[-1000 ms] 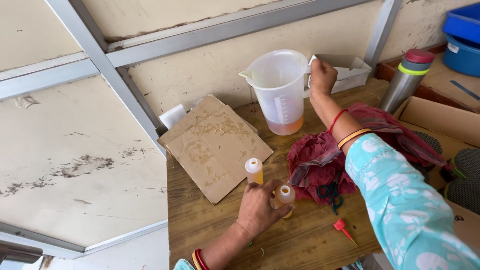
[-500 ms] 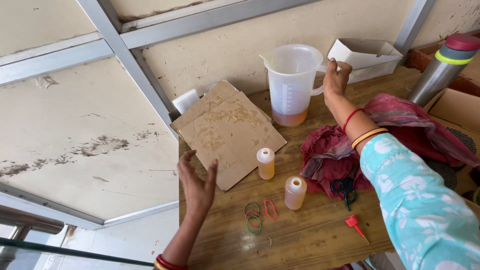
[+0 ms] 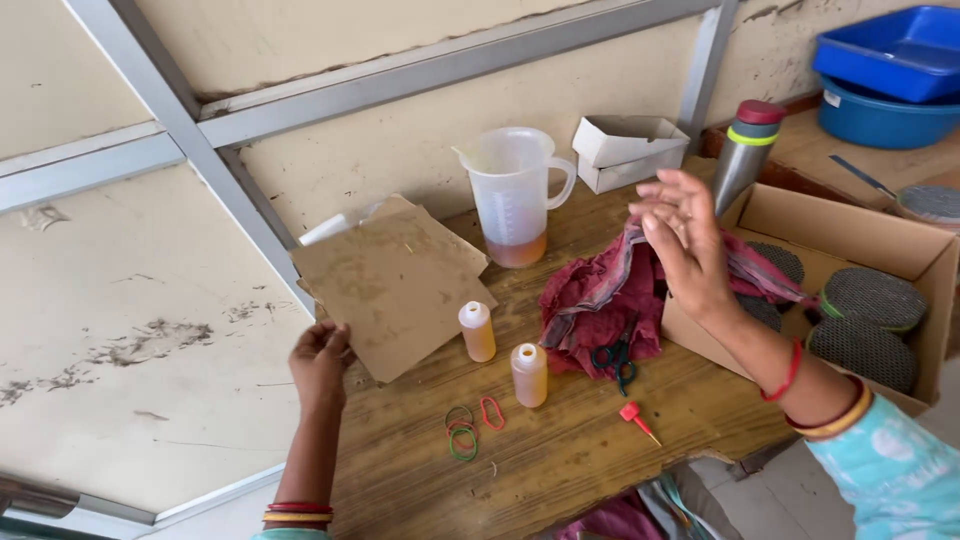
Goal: The person fills small plastic bottles with liquid and applies liquid to circular mesh filters in a manufacturing setting.
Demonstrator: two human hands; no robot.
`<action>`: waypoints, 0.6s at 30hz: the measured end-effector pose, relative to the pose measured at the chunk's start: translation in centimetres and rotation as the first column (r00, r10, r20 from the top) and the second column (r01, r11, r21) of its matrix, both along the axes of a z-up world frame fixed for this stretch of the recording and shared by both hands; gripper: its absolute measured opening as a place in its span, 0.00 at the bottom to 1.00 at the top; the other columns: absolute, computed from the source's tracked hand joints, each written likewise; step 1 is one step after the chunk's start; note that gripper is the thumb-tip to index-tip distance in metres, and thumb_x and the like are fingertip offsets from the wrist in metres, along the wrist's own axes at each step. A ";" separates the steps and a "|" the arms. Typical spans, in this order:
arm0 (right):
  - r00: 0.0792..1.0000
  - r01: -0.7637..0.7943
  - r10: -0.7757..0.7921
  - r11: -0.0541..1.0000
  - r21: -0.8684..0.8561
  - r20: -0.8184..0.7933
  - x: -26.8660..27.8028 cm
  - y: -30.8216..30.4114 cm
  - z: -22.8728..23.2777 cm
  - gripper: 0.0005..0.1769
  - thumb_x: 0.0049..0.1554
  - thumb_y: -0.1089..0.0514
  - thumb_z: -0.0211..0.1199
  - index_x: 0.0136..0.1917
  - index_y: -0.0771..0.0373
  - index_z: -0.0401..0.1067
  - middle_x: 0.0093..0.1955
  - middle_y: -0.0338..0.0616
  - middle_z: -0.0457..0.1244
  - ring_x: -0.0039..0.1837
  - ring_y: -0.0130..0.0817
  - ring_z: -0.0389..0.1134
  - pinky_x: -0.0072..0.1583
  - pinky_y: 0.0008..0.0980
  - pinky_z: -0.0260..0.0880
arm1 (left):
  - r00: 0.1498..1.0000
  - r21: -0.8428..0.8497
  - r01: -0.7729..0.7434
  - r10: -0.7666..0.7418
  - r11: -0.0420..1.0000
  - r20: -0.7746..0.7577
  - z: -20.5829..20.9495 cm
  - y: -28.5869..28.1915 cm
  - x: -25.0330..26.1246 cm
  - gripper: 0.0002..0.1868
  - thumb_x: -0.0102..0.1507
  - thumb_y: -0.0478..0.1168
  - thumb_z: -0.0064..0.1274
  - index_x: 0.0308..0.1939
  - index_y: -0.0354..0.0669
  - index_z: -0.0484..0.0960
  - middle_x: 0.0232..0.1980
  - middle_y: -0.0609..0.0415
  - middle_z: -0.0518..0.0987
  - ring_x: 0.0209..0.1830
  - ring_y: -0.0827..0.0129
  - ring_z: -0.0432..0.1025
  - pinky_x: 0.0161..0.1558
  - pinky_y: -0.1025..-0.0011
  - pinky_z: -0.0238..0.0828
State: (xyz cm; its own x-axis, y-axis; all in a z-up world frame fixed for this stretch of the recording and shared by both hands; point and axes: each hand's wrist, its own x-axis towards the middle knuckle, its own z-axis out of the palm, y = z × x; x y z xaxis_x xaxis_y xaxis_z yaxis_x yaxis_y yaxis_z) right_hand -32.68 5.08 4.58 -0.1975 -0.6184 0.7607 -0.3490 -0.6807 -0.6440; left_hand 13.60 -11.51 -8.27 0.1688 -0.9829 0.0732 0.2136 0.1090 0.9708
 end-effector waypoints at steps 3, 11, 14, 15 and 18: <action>0.999 -0.037 0.038 0.999 0.026 -0.018 -1.3 5.8 -1.8 0.26 0.68 0.62 0.53 0.76 0.64 0.52 0.67 0.51 0.59 0.66 0.35 0.65 0.67 0.35 0.67 | 0.937 -0.330 -0.110 0.208 0.938 0.281 6.4 4.0 -0.7 0.06 0.66 0.31 0.58 0.47 0.36 0.82 0.41 0.53 0.80 0.37 0.74 0.75 0.38 0.74 0.78; 0.998 0.048 -0.052 0.993 0.106 0.038 -1.9 15.5 -8.6 0.20 0.64 0.65 0.56 0.68 0.67 0.60 0.61 0.49 0.64 0.59 0.34 0.70 0.62 0.34 0.70 | 0.497 -0.927 0.231 0.783 0.297 0.374 17.5 5.0 -11.1 0.07 0.72 0.27 0.56 0.53 0.38 0.84 0.50 0.49 0.79 0.45 0.68 0.78 0.42 0.74 0.79; 0.986 0.161 -0.151 0.969 0.186 -0.067 -1.3 18.6 -10.5 0.14 0.61 0.65 0.59 0.60 0.66 0.68 0.55 0.46 0.67 0.55 0.32 0.72 0.57 0.33 0.73 | 0.269 -0.822 0.535 0.883 0.196 0.385 17.6 1.0 -15.5 0.13 0.67 0.30 0.53 0.55 0.43 0.83 0.51 0.54 0.78 0.50 0.65 0.77 0.42 0.71 0.79; 0.976 0.183 -0.153 0.961 0.206 -0.154 -1.2 19.8 -11.0 0.12 0.60 0.65 0.60 0.57 0.65 0.71 0.53 0.45 0.69 0.54 0.33 0.73 0.55 0.32 0.73 | 0.227 -0.752 0.626 0.873 0.209 0.432 17.2 -0.4 -16.8 0.14 0.66 0.32 0.53 0.55 0.44 0.82 0.51 0.53 0.78 0.51 0.63 0.75 0.46 0.68 0.79; 0.952 0.209 -0.140 0.946 0.246 -0.271 -1.2 22.5 -12.9 0.09 0.57 0.64 0.62 0.53 0.63 0.74 0.50 0.44 0.70 0.52 0.34 0.74 0.53 0.32 0.74 | 0.145 -0.633 0.708 0.813 0.313 0.564 15.1 -5.1 -19.7 0.14 0.65 0.35 0.51 0.55 0.46 0.80 0.53 0.52 0.77 0.52 0.59 0.74 0.49 0.63 0.77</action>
